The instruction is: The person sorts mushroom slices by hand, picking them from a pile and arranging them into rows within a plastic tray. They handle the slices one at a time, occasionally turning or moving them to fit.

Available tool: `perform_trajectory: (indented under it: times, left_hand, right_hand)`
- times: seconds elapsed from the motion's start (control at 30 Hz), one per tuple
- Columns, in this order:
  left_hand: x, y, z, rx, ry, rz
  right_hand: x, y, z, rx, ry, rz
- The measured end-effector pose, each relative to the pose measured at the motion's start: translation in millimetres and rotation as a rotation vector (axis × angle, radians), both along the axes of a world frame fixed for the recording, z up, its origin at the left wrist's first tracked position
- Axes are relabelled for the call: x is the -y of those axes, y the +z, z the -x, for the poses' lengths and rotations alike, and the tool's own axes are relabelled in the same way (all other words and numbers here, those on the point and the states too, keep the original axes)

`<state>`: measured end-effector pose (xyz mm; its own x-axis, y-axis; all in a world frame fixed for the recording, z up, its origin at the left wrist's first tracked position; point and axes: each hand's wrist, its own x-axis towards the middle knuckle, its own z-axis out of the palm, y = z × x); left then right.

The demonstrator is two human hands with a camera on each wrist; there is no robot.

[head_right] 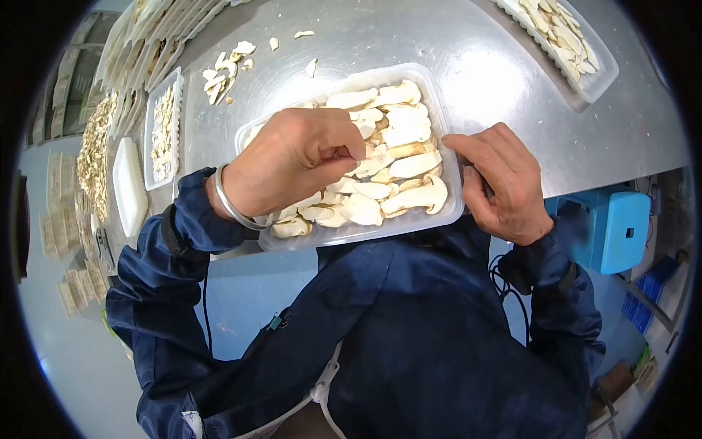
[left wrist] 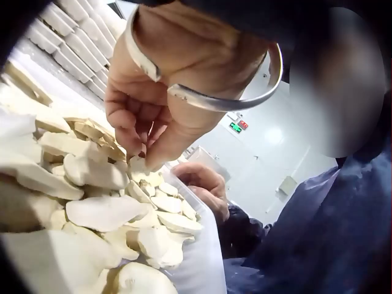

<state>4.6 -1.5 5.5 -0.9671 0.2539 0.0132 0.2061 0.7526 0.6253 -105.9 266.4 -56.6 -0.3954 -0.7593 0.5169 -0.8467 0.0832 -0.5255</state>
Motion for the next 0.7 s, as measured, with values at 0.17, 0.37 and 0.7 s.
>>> perform_trajectory:
  times: [0.17, 0.37, 0.7]
  left_hand:
    - [2.8, -4.8, -1.8, -0.120, -0.028, 0.079]
    - [88.4, 16.4, 5.3, -0.306, 0.239, 0.170]
    - [237.7, -14.4, -18.0, -0.063, 0.583, 0.369]
  right_hand:
    - [1.2, 2.7, -0.8, 0.008, -0.001, -0.010]
    - [1.8, 3.9, -1.0, 0.007, -0.003, -0.015]
    - [2.7, 4.4, -1.1, 0.010, 0.001, -0.018]
